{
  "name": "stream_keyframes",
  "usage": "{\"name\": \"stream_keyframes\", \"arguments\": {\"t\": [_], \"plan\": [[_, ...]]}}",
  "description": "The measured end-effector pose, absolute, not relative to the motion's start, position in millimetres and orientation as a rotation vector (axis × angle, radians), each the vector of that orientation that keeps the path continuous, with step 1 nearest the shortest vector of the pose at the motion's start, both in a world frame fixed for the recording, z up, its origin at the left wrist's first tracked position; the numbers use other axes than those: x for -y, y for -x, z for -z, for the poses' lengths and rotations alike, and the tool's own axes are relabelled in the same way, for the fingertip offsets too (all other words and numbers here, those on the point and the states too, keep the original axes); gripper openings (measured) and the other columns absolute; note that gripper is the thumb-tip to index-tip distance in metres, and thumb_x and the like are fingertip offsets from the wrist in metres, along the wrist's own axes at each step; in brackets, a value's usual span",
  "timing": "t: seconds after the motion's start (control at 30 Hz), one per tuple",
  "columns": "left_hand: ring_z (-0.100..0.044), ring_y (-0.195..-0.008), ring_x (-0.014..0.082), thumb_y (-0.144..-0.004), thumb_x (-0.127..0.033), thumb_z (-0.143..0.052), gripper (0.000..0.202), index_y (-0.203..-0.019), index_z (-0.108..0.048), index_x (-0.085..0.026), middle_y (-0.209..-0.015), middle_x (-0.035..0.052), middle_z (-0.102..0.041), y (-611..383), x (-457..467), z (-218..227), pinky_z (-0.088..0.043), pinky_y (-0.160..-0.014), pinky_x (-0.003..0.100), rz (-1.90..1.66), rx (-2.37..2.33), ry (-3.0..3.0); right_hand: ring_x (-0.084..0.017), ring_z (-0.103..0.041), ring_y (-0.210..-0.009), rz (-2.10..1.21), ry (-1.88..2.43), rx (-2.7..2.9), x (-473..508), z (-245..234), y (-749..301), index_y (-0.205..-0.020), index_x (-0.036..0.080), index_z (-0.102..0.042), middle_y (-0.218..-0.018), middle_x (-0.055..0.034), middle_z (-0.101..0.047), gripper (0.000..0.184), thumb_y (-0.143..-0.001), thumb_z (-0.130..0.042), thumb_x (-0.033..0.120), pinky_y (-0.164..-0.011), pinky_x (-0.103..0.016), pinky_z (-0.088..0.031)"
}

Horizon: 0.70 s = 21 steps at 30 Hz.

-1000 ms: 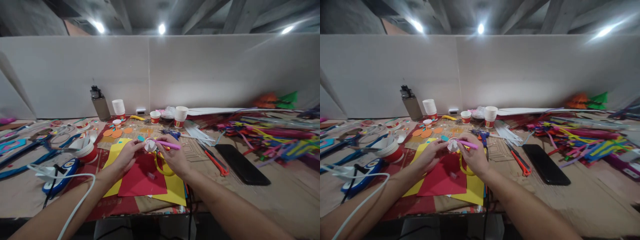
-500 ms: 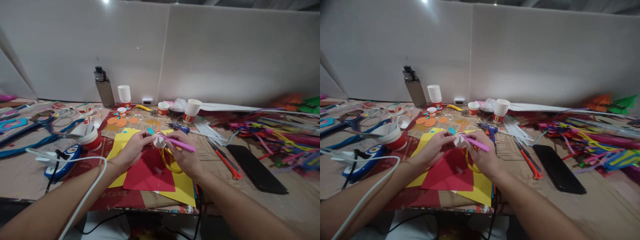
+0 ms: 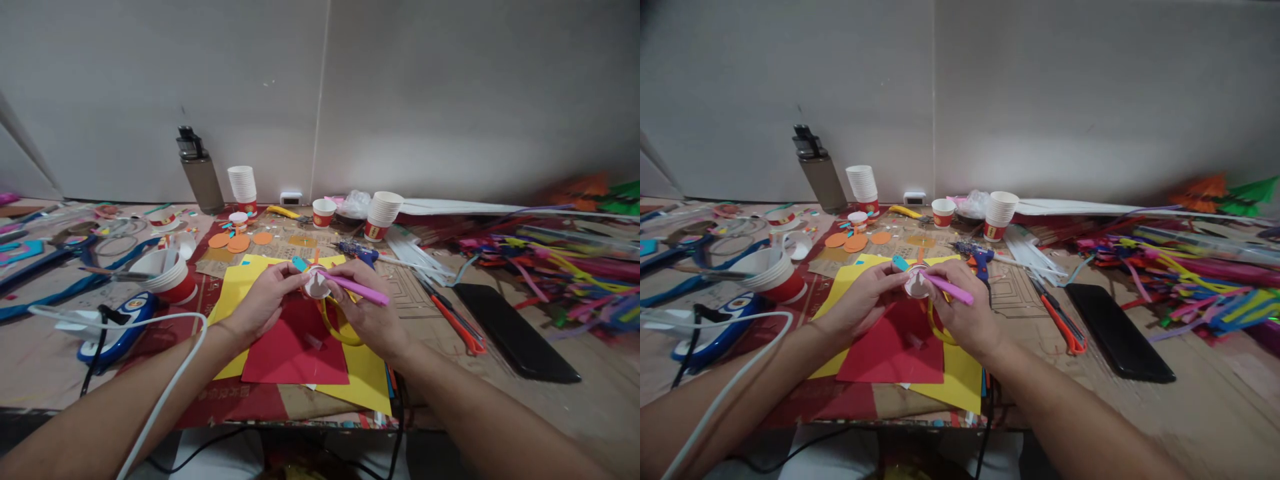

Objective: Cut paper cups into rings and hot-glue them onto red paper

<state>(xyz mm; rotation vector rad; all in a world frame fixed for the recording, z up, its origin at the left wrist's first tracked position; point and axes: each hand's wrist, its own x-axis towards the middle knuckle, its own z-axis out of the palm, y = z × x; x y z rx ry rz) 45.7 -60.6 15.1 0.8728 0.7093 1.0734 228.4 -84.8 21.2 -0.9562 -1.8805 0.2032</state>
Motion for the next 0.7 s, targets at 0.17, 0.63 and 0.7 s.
{"name": "stream_keyframes", "arguments": {"t": [0.17,0.63,0.7], "plan": [[-0.059,-0.066,0.0090,-0.069,-0.025,-0.079,0.023,-0.076,-0.062,-0.013,-0.074,0.0024,-0.065,-45.3,60.6,-13.9,-0.046,-0.066,0.020,-1.078,-0.710,-0.889,-0.019,-0.062,-0.092,-0.216,0.966,1.888,84.8,-19.9,-228.9,-0.102,0.023,-0.062,-0.097,-0.0048,-0.067,0.012,-0.091,-0.060,0.027,-0.080,-0.037,-0.051],[-0.060,-0.066,0.0098,-0.067,-0.026,-0.081,0.023,-0.074,-0.063,-0.013,-0.073,0.0023,-0.066,-46.5,61.4,-16.9,-0.047,-0.067,0.022,-1.072,-0.731,-0.900,-0.019,-0.063,-0.090,-0.182,0.970,1.889,84.6,-20.3,-227.5,-0.100,0.023,-0.061,-0.094,-0.0043,-0.067,0.010,-0.090,-0.060,0.026,-0.080,-0.036,-0.051],[-0.059,-0.065,0.0092,-0.067,-0.026,-0.081,0.023,-0.075,-0.064,-0.013,-0.074,0.0021,-0.066,-46.5,61.5,-17.3,-0.046,-0.067,0.021,-1.075,-0.735,-0.909,-0.019,-0.063,-0.089,-0.177,0.980,1.882,84.4,-20.1,-227.0,-0.098,0.023,-0.061,-0.093,-0.0042,-0.067,0.009,-0.090,-0.060,0.026,-0.079,-0.036,-0.051]]}}
